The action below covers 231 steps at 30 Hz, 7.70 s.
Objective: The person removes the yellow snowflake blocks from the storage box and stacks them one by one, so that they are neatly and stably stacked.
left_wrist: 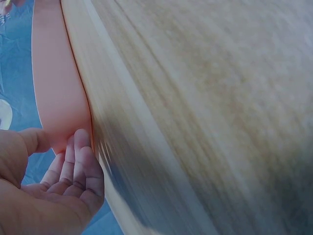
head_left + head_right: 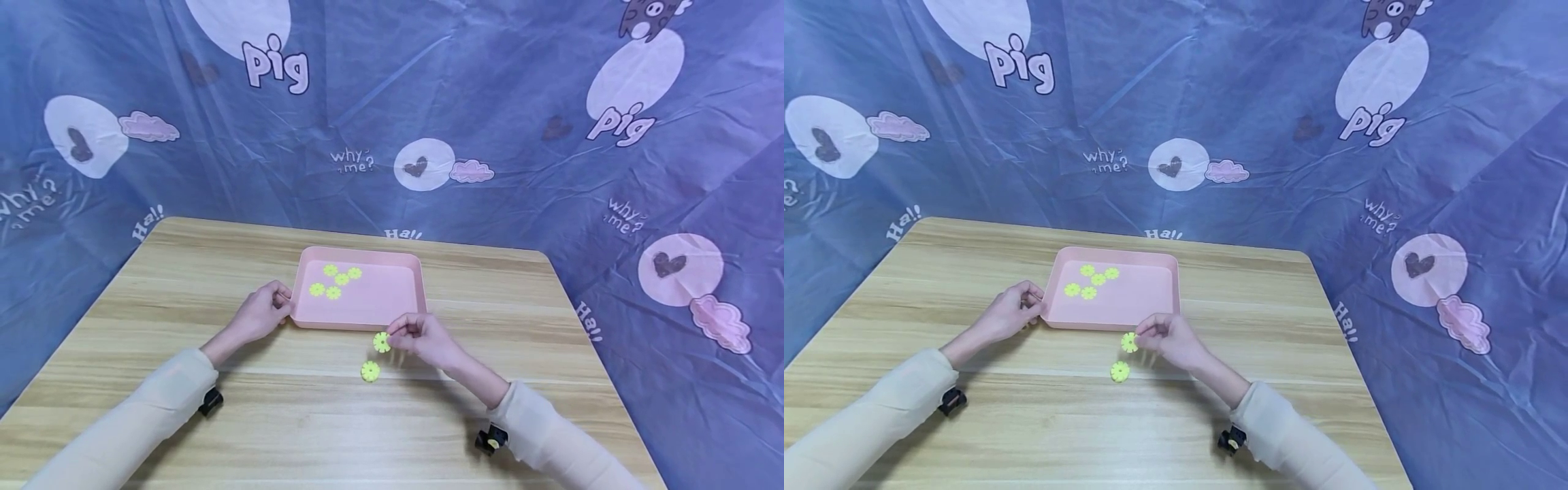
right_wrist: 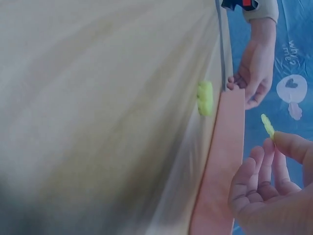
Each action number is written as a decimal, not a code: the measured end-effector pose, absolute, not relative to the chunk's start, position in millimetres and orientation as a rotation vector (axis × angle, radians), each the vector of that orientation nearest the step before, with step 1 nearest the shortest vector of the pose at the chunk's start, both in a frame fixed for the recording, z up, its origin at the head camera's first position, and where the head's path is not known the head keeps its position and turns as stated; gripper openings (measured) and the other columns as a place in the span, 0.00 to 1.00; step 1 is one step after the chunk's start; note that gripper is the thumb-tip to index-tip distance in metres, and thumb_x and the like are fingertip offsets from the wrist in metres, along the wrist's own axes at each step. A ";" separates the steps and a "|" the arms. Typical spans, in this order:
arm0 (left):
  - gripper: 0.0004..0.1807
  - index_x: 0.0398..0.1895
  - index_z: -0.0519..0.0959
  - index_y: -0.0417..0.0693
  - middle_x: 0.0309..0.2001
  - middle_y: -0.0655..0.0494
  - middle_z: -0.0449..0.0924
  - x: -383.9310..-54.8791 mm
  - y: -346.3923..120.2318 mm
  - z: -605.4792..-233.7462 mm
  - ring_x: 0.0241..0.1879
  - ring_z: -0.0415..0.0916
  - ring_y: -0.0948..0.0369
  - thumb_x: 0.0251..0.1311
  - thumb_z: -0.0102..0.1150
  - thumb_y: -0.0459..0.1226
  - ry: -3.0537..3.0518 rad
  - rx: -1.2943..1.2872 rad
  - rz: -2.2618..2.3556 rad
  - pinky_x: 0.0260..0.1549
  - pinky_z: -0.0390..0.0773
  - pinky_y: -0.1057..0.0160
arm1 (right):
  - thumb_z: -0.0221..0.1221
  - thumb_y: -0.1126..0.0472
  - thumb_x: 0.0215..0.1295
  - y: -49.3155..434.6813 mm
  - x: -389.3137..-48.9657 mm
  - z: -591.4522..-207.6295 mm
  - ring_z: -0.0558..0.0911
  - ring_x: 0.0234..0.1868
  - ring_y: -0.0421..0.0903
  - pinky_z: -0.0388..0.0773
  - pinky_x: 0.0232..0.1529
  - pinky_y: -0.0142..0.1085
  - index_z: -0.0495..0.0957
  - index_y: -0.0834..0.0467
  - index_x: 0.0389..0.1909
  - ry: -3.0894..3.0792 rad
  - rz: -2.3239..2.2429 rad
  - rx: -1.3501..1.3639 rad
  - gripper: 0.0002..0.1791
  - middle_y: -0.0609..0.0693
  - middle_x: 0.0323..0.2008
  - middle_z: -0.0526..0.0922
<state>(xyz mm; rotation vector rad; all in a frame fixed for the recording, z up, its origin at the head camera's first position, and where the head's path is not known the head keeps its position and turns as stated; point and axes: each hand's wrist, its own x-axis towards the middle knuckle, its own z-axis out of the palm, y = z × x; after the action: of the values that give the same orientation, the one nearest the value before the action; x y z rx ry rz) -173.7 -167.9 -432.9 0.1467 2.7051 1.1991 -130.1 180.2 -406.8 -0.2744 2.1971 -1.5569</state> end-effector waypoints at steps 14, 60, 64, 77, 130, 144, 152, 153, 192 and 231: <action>0.11 0.52 0.76 0.36 0.38 0.47 0.85 -174.4 -169.0 -431.7 0.31 0.83 0.59 0.74 0.59 0.34 2.695 0.142 1.201 0.40 0.75 0.62 | 0.67 0.69 0.65 170.4 -118.5 -429.4 0.81 0.30 0.41 0.76 0.29 0.27 0.82 0.71 0.46 2.153 -1.520 -0.250 0.12 0.50 0.32 0.87; 0.11 0.52 0.76 0.35 0.38 0.47 0.85 -171.2 -166.7 -433.2 0.31 0.83 0.60 0.73 0.58 0.34 2.713 0.141 1.199 0.42 0.76 0.61 | 0.67 0.71 0.63 164.4 -110.3 -440.2 0.75 0.28 0.38 0.71 0.28 0.24 0.84 0.69 0.42 2.280 -1.384 -0.339 0.08 0.55 0.30 0.84; 0.11 0.52 0.76 0.35 0.38 0.47 0.85 -171.4 -166.6 -433.8 0.31 0.83 0.60 0.73 0.58 0.34 2.714 0.140 1.200 0.41 0.75 0.61 | 0.68 0.71 0.61 164.7 -110.2 -439.8 0.75 0.29 0.38 0.70 0.29 0.24 0.84 0.69 0.42 2.293 -1.375 -0.346 0.09 0.57 0.31 0.85; 0.11 0.51 0.76 0.35 0.37 0.47 0.85 -171.3 -167.1 -432.7 0.30 0.83 0.61 0.73 0.58 0.34 2.712 0.146 1.202 0.41 0.75 0.61 | 0.68 0.71 0.62 164.3 -109.9 -440.7 0.76 0.28 0.36 0.71 0.29 0.25 0.85 0.67 0.42 2.291 -1.353 -0.341 0.08 0.50 0.29 0.83; 0.12 0.52 0.77 0.36 0.36 0.48 0.85 -163.5 -163.1 -432.8 0.30 0.83 0.60 0.72 0.59 0.34 2.709 0.119 1.221 0.41 0.75 0.62 | 0.67 0.51 0.71 134.0 -250.5 -432.5 0.83 0.52 0.48 0.80 0.59 0.42 0.82 0.53 0.62 2.672 -1.012 -0.590 0.22 0.51 0.53 0.88; 0.12 0.52 0.76 0.35 0.37 0.47 0.85 -163.3 -163.5 -435.0 0.31 0.83 0.60 0.72 0.59 0.34 2.699 0.125 1.245 0.41 0.76 0.62 | 0.67 0.56 0.70 126.0 -270.3 -438.6 0.83 0.53 0.49 0.80 0.59 0.43 0.81 0.57 0.61 2.736 -0.904 -0.660 0.21 0.53 0.56 0.85; 0.12 0.52 0.76 0.35 0.37 0.47 0.85 -163.7 -164.1 -434.9 0.31 0.83 0.60 0.72 0.59 0.35 2.695 0.129 1.240 0.41 0.76 0.62 | 0.67 0.55 0.70 115.5 -279.5 -438.8 0.76 0.40 0.43 0.72 0.44 0.33 0.83 0.55 0.55 2.810 -0.746 -0.714 0.16 0.50 0.45 0.84; 0.12 0.52 0.76 0.35 0.37 0.48 0.85 -163.7 -164.1 -434.8 0.31 0.83 0.60 0.72 0.59 0.35 2.695 0.130 1.239 0.41 0.76 0.62 | 0.67 0.55 0.70 114.6 -280.1 -439.0 0.76 0.39 0.43 0.72 0.43 0.33 0.83 0.56 0.55 2.814 -0.736 -0.720 0.16 0.50 0.46 0.84; 0.12 0.52 0.76 0.35 0.36 0.48 0.85 -167.7 -167.5 -434.4 0.30 0.82 0.61 0.72 0.58 0.35 2.685 0.141 1.232 0.40 0.75 0.64 | 0.70 0.66 0.65 125.7 -275.4 -434.6 0.80 0.45 0.42 0.79 0.56 0.35 0.85 0.60 0.51 2.636 -0.788 -0.743 0.13 0.53 0.44 0.86; 0.12 0.52 0.76 0.34 0.37 0.46 0.85 -168.2 -165.8 -434.2 0.30 0.83 0.60 0.72 0.58 0.34 2.704 0.158 1.227 0.41 0.76 0.61 | 0.63 0.71 0.67 160.8 -237.4 -419.5 0.81 0.33 0.40 0.77 0.37 0.27 0.84 0.67 0.42 2.633 -1.186 -0.633 0.06 0.61 0.37 0.88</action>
<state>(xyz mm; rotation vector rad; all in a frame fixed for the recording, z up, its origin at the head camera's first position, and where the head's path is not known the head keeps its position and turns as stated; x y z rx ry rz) -168.2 -165.8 -434.2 0.1585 2.7044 1.2268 -237.4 160.8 -419.5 -0.6325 2.6331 -1.1862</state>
